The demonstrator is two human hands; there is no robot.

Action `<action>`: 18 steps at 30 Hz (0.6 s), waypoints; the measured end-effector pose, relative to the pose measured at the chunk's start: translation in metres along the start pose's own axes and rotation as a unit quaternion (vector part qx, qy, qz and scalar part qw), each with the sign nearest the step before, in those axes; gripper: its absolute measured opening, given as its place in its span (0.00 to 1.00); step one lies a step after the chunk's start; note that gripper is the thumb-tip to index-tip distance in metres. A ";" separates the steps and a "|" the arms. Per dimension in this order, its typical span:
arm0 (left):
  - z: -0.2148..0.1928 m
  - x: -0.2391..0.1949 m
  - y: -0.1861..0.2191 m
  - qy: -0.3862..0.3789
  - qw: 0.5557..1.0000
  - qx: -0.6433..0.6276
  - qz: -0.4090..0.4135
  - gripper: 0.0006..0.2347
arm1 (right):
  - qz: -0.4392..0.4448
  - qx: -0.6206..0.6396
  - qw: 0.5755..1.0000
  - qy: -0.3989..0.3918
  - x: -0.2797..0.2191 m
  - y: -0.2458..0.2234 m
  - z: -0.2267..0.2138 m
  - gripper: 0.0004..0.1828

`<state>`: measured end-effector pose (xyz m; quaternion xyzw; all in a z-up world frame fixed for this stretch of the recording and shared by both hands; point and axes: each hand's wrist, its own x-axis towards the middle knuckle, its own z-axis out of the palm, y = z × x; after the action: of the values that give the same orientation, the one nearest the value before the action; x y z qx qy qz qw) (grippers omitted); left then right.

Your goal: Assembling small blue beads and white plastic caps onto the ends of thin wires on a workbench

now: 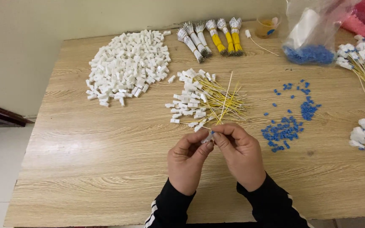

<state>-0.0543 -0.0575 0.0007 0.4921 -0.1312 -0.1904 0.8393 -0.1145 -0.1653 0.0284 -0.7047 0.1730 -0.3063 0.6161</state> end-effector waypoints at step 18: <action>0.012 -0.004 0.032 -0.066 0.993 0.054 0.083 0.08 | 0.001 0.043 0.998 0.046 -0.010 -0.017 0.005 0.06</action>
<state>-0.0567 -0.0513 0.0342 0.5104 -0.2371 -0.1450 0.8138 -0.1217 -0.1520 0.0428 -0.6622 0.1885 -0.3452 0.6378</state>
